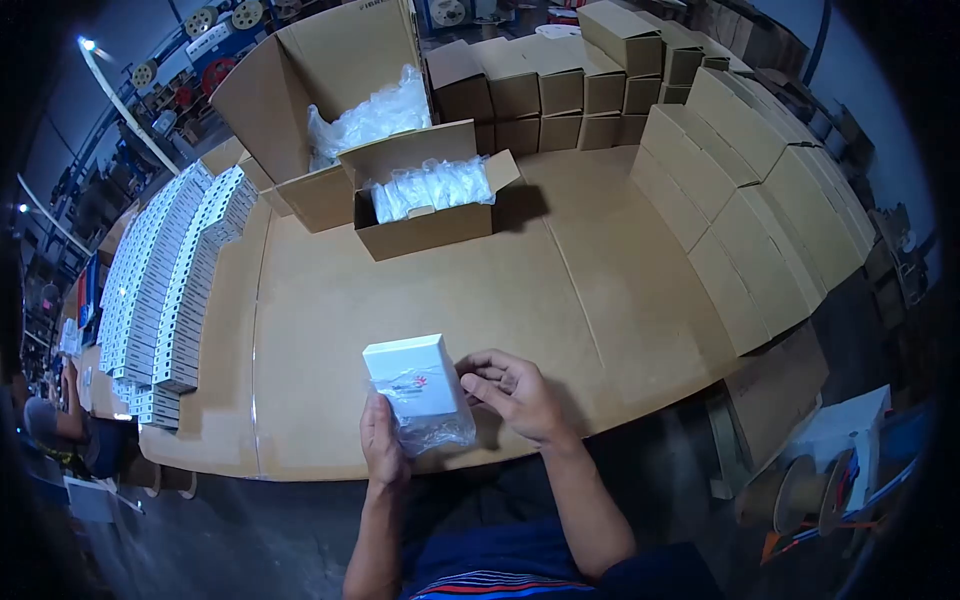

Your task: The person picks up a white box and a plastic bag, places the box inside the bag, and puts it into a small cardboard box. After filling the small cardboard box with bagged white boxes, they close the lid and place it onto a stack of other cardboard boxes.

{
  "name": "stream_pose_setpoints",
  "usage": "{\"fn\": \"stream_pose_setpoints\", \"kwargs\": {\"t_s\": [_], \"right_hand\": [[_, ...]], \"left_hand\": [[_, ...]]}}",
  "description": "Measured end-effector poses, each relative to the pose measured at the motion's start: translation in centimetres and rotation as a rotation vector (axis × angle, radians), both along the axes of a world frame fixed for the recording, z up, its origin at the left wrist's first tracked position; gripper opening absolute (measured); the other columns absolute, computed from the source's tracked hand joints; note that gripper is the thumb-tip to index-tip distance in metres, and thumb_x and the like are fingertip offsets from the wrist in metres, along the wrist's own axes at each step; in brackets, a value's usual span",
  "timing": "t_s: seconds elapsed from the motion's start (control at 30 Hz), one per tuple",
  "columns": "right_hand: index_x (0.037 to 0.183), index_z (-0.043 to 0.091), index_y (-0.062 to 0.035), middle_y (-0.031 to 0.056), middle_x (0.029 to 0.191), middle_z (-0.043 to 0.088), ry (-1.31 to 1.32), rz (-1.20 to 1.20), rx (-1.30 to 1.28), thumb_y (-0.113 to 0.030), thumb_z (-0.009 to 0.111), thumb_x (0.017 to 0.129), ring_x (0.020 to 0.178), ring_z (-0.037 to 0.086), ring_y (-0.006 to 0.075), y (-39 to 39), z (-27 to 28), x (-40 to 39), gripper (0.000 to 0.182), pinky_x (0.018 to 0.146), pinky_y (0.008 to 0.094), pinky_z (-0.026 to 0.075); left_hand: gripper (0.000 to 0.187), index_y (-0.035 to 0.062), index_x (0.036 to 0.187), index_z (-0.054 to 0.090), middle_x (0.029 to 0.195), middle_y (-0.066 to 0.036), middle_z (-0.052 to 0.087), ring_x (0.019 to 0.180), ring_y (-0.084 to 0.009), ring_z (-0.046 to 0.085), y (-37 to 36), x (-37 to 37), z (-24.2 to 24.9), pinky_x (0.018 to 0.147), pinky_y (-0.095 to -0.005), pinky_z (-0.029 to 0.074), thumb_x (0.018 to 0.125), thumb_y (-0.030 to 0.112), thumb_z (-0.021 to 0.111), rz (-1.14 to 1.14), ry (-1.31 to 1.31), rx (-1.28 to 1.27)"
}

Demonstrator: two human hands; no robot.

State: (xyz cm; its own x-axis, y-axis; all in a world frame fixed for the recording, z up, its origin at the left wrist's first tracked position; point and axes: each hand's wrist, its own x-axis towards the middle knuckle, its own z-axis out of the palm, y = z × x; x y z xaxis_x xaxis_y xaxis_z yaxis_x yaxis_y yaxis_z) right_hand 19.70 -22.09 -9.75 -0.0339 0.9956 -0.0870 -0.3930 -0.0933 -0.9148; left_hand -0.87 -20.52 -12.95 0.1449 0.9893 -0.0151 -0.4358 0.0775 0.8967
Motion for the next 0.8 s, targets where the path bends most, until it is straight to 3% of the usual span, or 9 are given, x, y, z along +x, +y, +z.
{"fn": "stream_pose_setpoints", "kwargs": {"t_s": [0.1, 0.23, 0.33, 0.47, 0.53, 0.6, 0.7, 0.8], "right_hand": [[0.116, 0.064, 0.0054, 0.0075, 0.106, 0.070, 0.083, -0.059, -0.028, 0.000, 0.062, 0.101, 0.100, 0.067, 0.0118, -0.5, -1.1, -0.9, 0.016, 0.089, 0.0268, 0.055], [0.112, 0.066, 0.0048, 0.0044, 0.102, 0.071, -0.009, -0.146, 0.063, -0.001, 0.065, 0.100, 0.093, 0.065, 0.0083, -0.5, -1.8, -1.1, 0.013, 0.083, 0.0217, 0.052], [0.111, 0.066, 0.0046, 0.0038, 0.102, 0.071, 0.036, -0.130, 0.146, -0.002, 0.064, 0.101, 0.094, 0.064, 0.0080, -0.4, -2.0, -0.7, 0.012, 0.084, 0.0216, 0.051], [0.111, 0.064, 0.0024, 0.0101, 0.115, 0.070, 0.044, -0.082, 0.257, -0.003, 0.060, 0.104, 0.103, 0.062, 0.0103, -0.3, -0.6, -0.9, 0.011, 0.092, 0.0249, 0.049], [0.113, 0.062, 0.0025, 0.0130, 0.120, 0.069, 0.040, -0.052, 0.256, -0.007, 0.059, 0.105, 0.109, 0.062, 0.0137, -0.4, -0.8, -0.7, 0.013, 0.098, 0.0284, 0.048], [0.116, 0.061, 0.0026, 0.0132, 0.122, 0.068, 0.092, -0.068, 0.254, -0.010, 0.060, 0.105, 0.111, 0.062, 0.0150, -0.1, -0.8, -0.9, 0.017, 0.100, 0.0294, 0.048], [0.122, 0.058, 0.0021, 0.0114, 0.121, 0.067, 0.279, -0.060, 0.200, -0.010, 0.069, 0.100, 0.113, 0.061, 0.0157, -0.3, 0.4, -1.7, 0.028, 0.101, 0.0306, 0.048], [0.126, 0.056, 0.0011, 0.0087, 0.117, 0.066, -0.013, -0.079, 0.285, -0.007, 0.077, 0.093, 0.115, 0.060, 0.0150, -0.8, 0.5, -2.4, 0.040, 0.103, 0.0320, 0.047]], "left_hand": [[0.047, -0.0048, 0.138, 0.053, 0.124, -0.009, 0.064, 0.112, -0.0137, 0.059, 0.2, -0.2, -0.6, 0.099, -0.0319, 0.048, 0.114, 0.033, 0.038, -0.016, 0.082, 0.068], [0.051, -0.0065, 0.143, 0.050, 0.132, -0.013, 0.063, 0.121, -0.0177, 0.058, 0.0, -0.6, -1.0, 0.107, -0.0344, 0.044, 0.114, 0.033, 0.036, -0.055, 0.137, 0.125], [0.055, -0.0077, 0.149, 0.044, 0.140, -0.019, 0.059, 0.130, -0.0234, 0.055, 0.1, 0.1, 0.6, 0.113, -0.0373, 0.039, 0.114, 0.033, 0.034, 0.050, 0.312, 0.231], [0.058, -0.0075, 0.154, 0.037, 0.146, -0.022, 0.054, 0.135, -0.0285, 0.053, 0.7, -0.7, 1.9, 0.116, -0.0397, 0.037, 0.114, 0.035, 0.033, -0.083, 0.320, 0.397], [0.060, -0.0064, 0.157, 0.033, 0.145, -0.022, 0.054, 0.133, -0.0291, 0.054, 1.0, -0.8, 1.1, 0.115, -0.0399, 0.039, 0.114, 0.036, 0.031, -0.109, 0.319, 0.455], [0.062, -0.0055, 0.158, 0.029, 0.143, -0.022, 0.055, 0.132, -0.0279, 0.055, 0.6, -0.2, 1.3, 0.114, -0.0393, 0.040, 0.114, 0.037, 0.031, -0.096, 0.143, 0.359], [0.064, -0.0045, 0.160, 0.024, 0.140, -0.021, 0.057, 0.130, -0.0259, 0.056, 0.5, 0.2, 1.8, 0.112, -0.0380, 0.041, 0.114, 0.040, 0.029, -0.094, 0.058, 0.273], [0.064, -0.0045, 0.160, 0.024, 0.139, -0.020, 0.057, 0.128, -0.0242, 0.056, 0.7, 0.4, 1.8, 0.111, -0.0378, 0.042, 0.113, 0.037, 0.035, -0.099, 0.003, 0.227]]}}
